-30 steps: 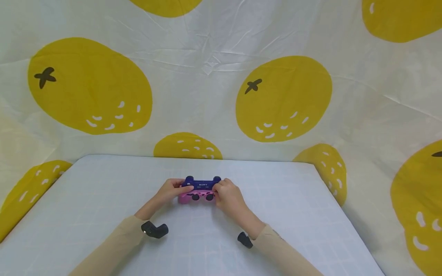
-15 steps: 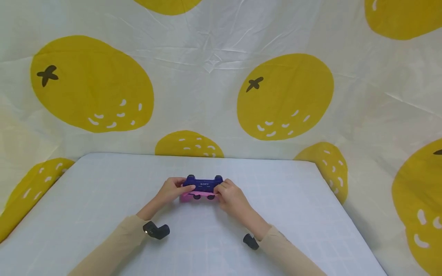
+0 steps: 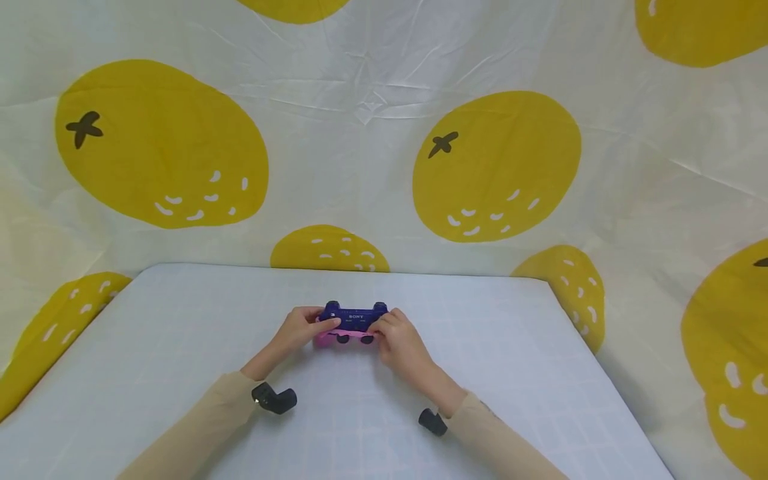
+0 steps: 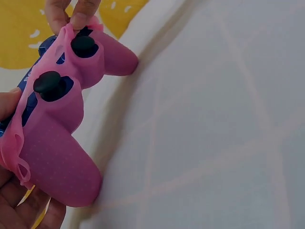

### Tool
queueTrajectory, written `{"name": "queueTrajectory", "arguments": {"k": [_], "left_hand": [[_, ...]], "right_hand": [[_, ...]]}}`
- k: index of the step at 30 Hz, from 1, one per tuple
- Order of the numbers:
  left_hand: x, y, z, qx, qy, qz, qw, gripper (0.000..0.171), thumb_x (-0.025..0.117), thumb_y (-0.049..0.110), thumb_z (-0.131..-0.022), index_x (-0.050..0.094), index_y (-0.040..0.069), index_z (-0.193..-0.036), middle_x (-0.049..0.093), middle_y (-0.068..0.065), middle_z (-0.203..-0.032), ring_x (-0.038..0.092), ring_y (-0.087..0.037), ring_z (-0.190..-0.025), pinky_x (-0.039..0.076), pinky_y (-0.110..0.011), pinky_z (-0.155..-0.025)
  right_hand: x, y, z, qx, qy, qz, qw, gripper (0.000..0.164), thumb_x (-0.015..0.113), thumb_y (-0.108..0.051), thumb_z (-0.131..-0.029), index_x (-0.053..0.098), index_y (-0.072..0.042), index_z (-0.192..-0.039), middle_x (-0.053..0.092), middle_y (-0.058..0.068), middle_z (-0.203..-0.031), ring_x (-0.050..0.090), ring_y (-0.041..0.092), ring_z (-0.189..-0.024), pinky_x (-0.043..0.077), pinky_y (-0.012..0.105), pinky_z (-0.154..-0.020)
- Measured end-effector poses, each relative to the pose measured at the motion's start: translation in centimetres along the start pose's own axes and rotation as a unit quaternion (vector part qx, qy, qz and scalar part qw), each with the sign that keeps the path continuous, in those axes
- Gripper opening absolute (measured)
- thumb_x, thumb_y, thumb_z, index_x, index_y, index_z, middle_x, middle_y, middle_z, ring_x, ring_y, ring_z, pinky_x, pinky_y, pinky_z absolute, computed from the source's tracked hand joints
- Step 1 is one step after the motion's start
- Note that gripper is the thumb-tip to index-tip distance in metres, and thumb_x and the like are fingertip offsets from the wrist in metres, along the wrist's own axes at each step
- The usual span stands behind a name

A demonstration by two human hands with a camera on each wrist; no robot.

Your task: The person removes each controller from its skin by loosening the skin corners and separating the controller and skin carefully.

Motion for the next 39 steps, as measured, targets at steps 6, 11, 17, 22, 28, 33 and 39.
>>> {"name": "queueTrajectory", "arguments": {"k": [6, 11, 17, 22, 28, 33, 39], "left_hand": [[0.1, -0.1, -0.1, 0.004, 0.003, -0.001, 1.0000, 0.045, 0.074, 0.035, -0.083, 0.069, 0.002, -0.114, 0.059, -0.004, -0.079, 0.051, -0.016, -0.077, 0.037, -0.024, -0.060], [-0.1, -0.1, 0.0, 0.008, 0.007, -0.010, 0.9999, 0.043, 0.075, 0.034, -0.083, 0.070, 0.003, -0.111, 0.058, -0.004, -0.077, 0.050, -0.016, -0.075, 0.037, -0.024, -0.060], [-0.2, 0.1, -0.1, 0.026, 0.005, -0.018, 0.9995, 0.042, 0.074, 0.033, -0.084, 0.069, 0.001, -0.111, 0.058, -0.005, -0.077, 0.050, -0.016, -0.074, 0.037, -0.024, -0.058], [-0.1, 0.4, 0.1, 0.028, 0.004, -0.021, 0.9994, 0.042, 0.073, 0.032, -0.084, 0.069, 0.001, -0.112, 0.060, -0.005, -0.078, 0.050, -0.017, -0.075, 0.037, -0.023, -0.059], [0.4, 0.5, 0.2, 0.023, -0.005, -0.020, 0.9995, 0.042, 0.072, 0.033, -0.085, 0.068, 0.001, -0.113, 0.057, -0.005, -0.078, 0.049, -0.017, -0.077, 0.036, -0.024, -0.059], [0.7, 0.4, 0.2, 0.018, -0.013, -0.017, 0.9996, 0.043, 0.070, 0.036, -0.087, 0.067, 0.003, -0.115, 0.054, -0.003, -0.077, 0.049, -0.015, -0.076, 0.036, -0.024, -0.060], [0.3, 0.1, 0.2, 0.013, -0.006, -0.013, 0.9998, 0.044, 0.069, 0.033, -0.088, 0.066, 0.003, -0.119, 0.059, -0.004, -0.082, 0.050, -0.016, -0.078, 0.037, -0.024, -0.061]], "right_hand": [[0.3, 0.3, 0.0, 0.010, -0.009, -0.030, 0.999, 0.019, 0.070, 0.012, -0.073, 0.070, -0.007, -0.079, 0.068, 0.001, -0.080, 0.053, 0.016, -0.080, 0.049, 0.029, -0.074], [0.6, 0.2, 0.1, -0.014, -0.063, -0.016, 0.998, 0.017, 0.073, 0.007, -0.077, 0.073, -0.010, -0.080, 0.067, -0.001, -0.082, 0.051, 0.016, -0.086, 0.049, 0.030, -0.079], [0.6, 0.1, 0.7, -0.041, -0.085, 0.022, 0.995, 0.018, 0.073, 0.007, -0.076, 0.074, -0.011, -0.081, 0.063, -0.002, -0.082, 0.050, 0.015, -0.088, 0.051, 0.029, -0.080], [0.2, -0.1, 1.1, -0.082, -0.063, 0.053, 0.993, 0.017, 0.076, 0.005, -0.074, 0.075, -0.011, -0.080, 0.063, -0.001, -0.078, 0.050, 0.014, -0.082, 0.051, 0.026, -0.074], [-0.8, 0.2, 1.6, -0.108, -0.068, 0.051, 0.990, 0.021, 0.077, 0.003, -0.074, 0.076, -0.011, -0.090, 0.072, 0.000, -0.086, 0.058, 0.015, -0.083, 0.053, 0.026, -0.075], [-1.8, 0.9, 2.0, -0.065, -0.105, -0.025, 0.992, 0.024, 0.076, 0.004, -0.074, 0.076, -0.008, -0.096, 0.074, 0.001, -0.099, 0.064, 0.018, -0.093, 0.055, 0.034, -0.083], [-1.7, 3.7, 2.4, 0.188, -0.120, -0.223, 0.949, 0.015, 0.067, -0.009, -0.088, 0.073, -0.005, -0.102, 0.074, 0.007, -0.100, 0.069, 0.022, -0.091, 0.056, 0.029, -0.079]]}}
Point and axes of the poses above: each hand's wrist, its own z-axis away from the middle knuckle, its own x-axis out of the palm, y = z × x, the point moved 5 cm from there along -z, towards the middle knuckle
